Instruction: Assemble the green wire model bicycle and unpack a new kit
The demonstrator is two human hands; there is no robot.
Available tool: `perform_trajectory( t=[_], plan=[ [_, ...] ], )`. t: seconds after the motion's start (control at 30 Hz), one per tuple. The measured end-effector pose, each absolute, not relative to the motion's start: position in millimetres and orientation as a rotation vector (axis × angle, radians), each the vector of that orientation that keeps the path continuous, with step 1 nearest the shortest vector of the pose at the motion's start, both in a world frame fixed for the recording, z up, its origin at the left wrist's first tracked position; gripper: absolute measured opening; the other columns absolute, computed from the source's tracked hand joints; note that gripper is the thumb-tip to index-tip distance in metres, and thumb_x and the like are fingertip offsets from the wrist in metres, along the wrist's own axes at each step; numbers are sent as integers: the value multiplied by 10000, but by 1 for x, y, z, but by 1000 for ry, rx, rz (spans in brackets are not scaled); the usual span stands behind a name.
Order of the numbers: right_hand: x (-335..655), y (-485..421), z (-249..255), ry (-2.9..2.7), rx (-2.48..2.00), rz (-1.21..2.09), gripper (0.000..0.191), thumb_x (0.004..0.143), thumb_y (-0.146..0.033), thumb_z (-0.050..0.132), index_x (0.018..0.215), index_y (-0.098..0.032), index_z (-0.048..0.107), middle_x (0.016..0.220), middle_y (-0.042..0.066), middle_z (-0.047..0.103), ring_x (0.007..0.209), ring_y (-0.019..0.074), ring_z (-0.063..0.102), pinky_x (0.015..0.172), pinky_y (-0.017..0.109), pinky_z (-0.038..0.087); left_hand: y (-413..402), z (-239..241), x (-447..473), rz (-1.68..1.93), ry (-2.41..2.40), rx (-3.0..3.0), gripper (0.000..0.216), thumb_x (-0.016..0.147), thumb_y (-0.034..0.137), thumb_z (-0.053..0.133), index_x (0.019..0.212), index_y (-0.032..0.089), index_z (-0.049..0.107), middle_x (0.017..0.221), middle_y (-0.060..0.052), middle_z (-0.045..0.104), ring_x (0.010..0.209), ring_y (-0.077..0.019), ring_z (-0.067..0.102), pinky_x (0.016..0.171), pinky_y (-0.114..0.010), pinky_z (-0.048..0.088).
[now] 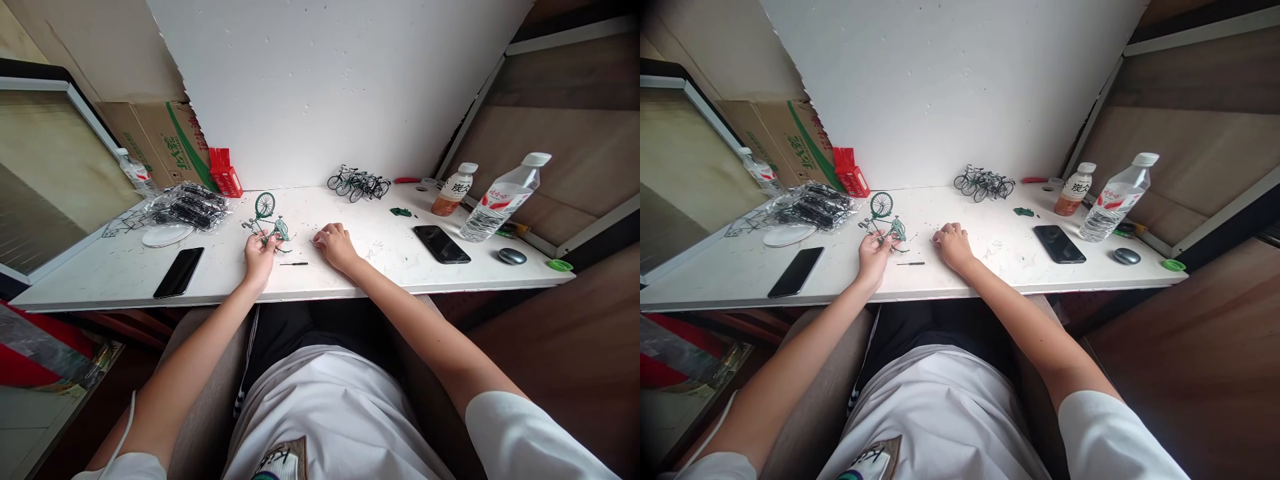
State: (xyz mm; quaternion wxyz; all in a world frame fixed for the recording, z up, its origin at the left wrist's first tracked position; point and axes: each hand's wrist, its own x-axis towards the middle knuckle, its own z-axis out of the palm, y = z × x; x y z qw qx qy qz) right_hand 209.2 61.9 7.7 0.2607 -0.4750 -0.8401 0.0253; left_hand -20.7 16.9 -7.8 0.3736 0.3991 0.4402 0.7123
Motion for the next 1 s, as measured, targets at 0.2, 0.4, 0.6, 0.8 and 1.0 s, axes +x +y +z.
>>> perform_trajectory(
  t=[0.2,0.4,0.6,0.8,1.0],
  plan=[
    [204,59,11,-2375,-1252,-32,288,1077,-167,526,1035,-179,810,1145,226,740,1230,435,519,964,595,478,16,-7,-20,1820,1140,1055,491,881,448,858,1158,223,521,1144,-118,784,969,-227,818,937,-366,616],
    [202,57,11,-2371,-1282,-53,312,1104,-216,470,1097,-142,773,1180,259,729,1199,439,520,951,583,464,16,-8,-21,1818,1135,1071,478,888,425,856,1164,213,528,1149,-123,778,970,-227,817,946,-370,619],
    [199,50,17,-2317,-1314,149,267,1116,-190,494,1257,-159,719,1228,163,772,1204,357,551,957,474,444,17,-7,-20,1827,1142,1037,427,908,357,848,1161,195,545,1144,-130,793,928,-222,822,918,-362,628],
    [201,50,19,-2378,-1293,-54,362,1126,-154,463,1265,-201,795,1316,176,722,1264,370,493,948,463,394,17,-9,-20,1837,1123,1046,412,916,345,839,1163,198,545,1134,-122,802,922,-220,829,923,-356,631],
    [200,47,21,-2450,-1359,-184,329,1130,-216,492,1114,-166,817,1286,212,704,1260,398,481,947,490,395,16,-11,-21,1841,1146,1080,413,924,357,827,1181,195,548,1128,-122,797,932,-231,830,921,-362,625]
  ],
)
